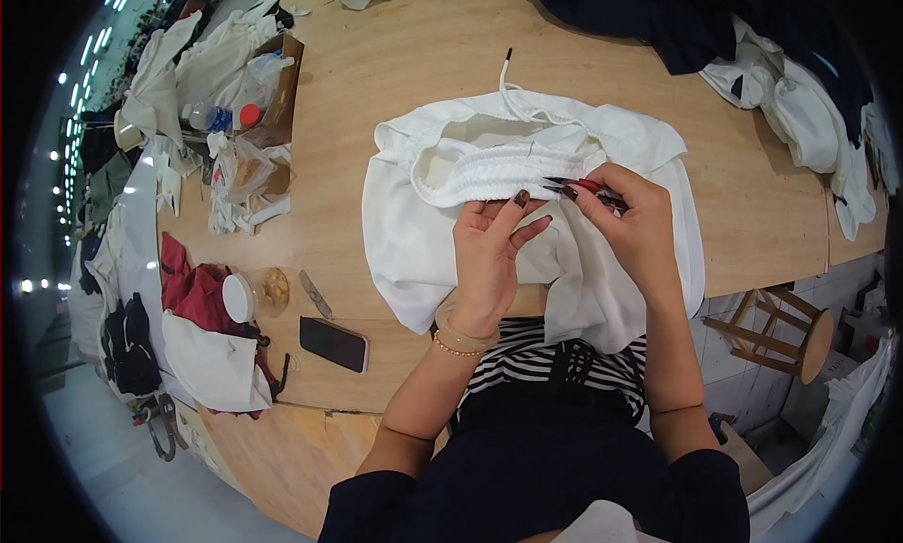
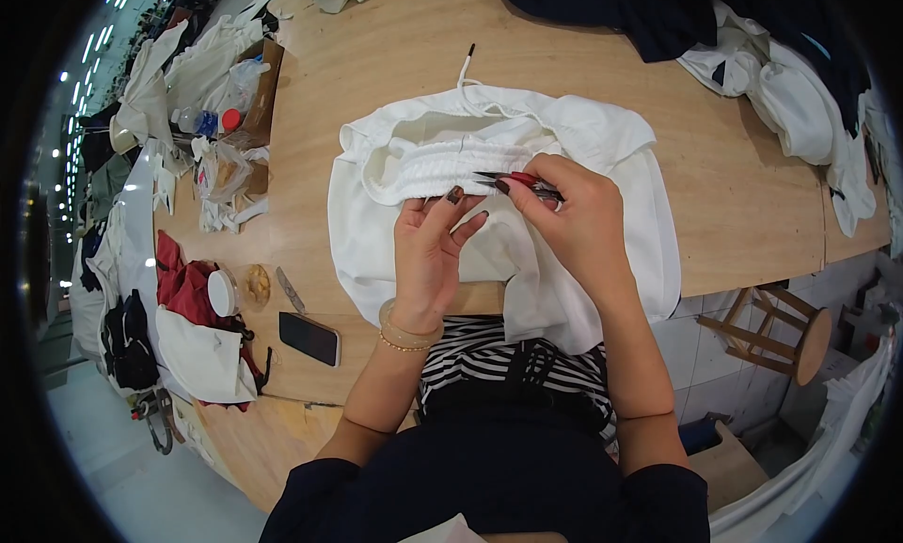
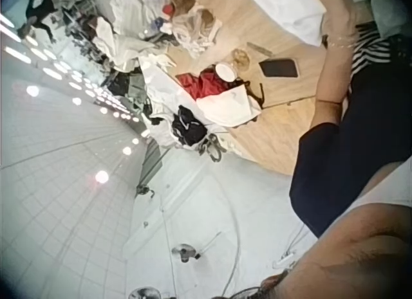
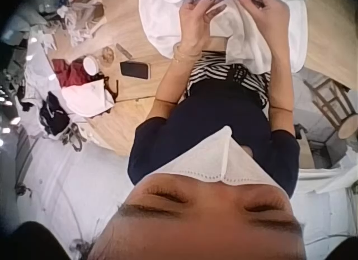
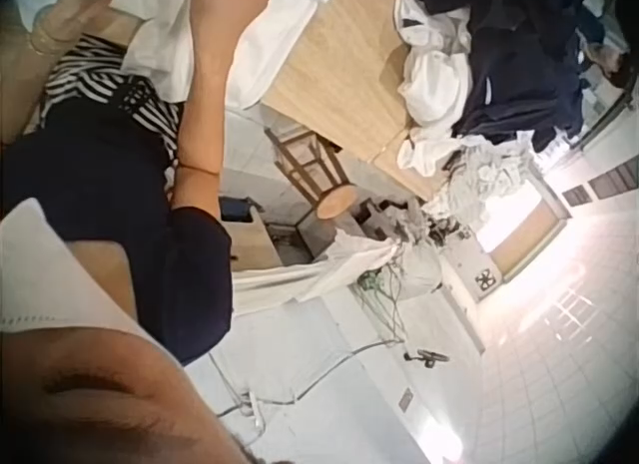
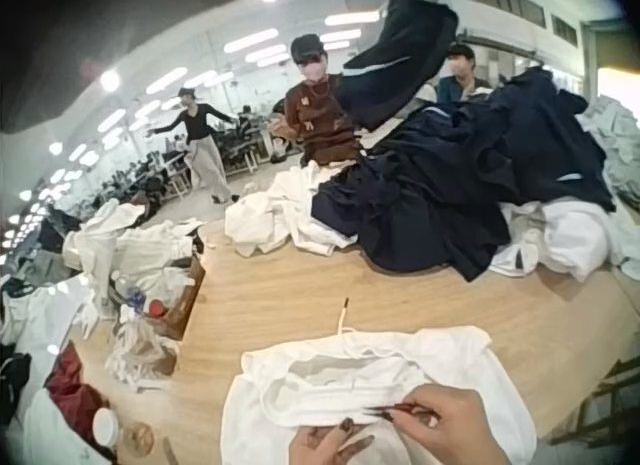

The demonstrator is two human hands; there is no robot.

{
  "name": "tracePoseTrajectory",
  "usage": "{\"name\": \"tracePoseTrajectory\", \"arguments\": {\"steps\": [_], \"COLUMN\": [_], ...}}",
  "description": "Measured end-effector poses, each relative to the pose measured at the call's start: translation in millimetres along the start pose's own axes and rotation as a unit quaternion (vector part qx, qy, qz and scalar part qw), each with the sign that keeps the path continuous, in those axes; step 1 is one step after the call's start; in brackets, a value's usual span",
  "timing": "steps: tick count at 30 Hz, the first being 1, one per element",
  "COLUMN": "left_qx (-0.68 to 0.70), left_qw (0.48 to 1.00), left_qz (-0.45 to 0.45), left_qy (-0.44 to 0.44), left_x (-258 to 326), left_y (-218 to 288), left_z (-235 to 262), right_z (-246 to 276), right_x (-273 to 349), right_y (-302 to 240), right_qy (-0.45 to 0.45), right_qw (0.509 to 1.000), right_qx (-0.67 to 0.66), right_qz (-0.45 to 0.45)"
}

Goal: Trimming excess threads and inspecting a white pair of shorts on a factory workbench.

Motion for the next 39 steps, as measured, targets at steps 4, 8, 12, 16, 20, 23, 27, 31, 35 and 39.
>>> {"name": "tracePoseTrajectory", "arguments": {"steps": [4, 8, 12, 16, 20, 23, 27, 31, 35, 39], "left_qx": [-0.008, -0.014, -0.016, -0.023, -0.020, -0.019, -0.011, 0.010, 0.009, -0.010], "left_qw": [1.000, 1.000, 1.000, 1.000, 1.000, 1.000, 1.000, 0.999, 1.000, 0.999], "left_qz": [-0.002, 0.000, -0.008, -0.005, -0.001, -0.003, 0.007, 0.030, 0.017, 0.037], "left_qy": [-0.002, 0.003, -0.009, 0.006, 0.009, 0.004, -0.003, 0.000, 0.005, 0.028], "left_x": [-1, -1, -1, 2, 5, 5, -1, -10, -4, -4], "left_y": [1, 0, -1, -1, -2, -2, -4, -4, 1, -23], "left_z": [1, 0, 0, 1, 1, 1, 2, -2, 1, 9], "right_z": [0, 0, 0, 1, 0, -1, -5, -7, -8, -23], "right_x": [-1, -2, -1, 0, 3, 4, -2, -16, -15, -1], "right_y": [-1, 2, 1, -2, -2, 1, 5, 10, -1, 5], "right_qy": [-0.011, 0.007, -0.001, -0.016, -0.022, -0.003, -0.014, -0.012, 0.001, 0.040], "right_qw": [1.000, 1.000, 0.999, 0.999, 0.999, 1.000, 0.999, 0.972, 0.981, 0.984], "right_qx": [0.019, 0.003, 0.038, 0.043, 0.040, 0.017, -0.036, -0.230, -0.189, -0.032], "right_qz": [-0.001, 0.008, 0.025, 0.012, 0.008, 0.014, -0.005, -0.045, 0.043, 0.169]}}
Point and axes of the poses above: each hand's wrist, its own x-axis away from the middle knuckle, its own z-axis out of the back of the hand, y = z × x, the point moved 6 cm from there along -x, towards the middle knuckle, and after that the axes turned 5 degrees about x, right-handed, at the moved point
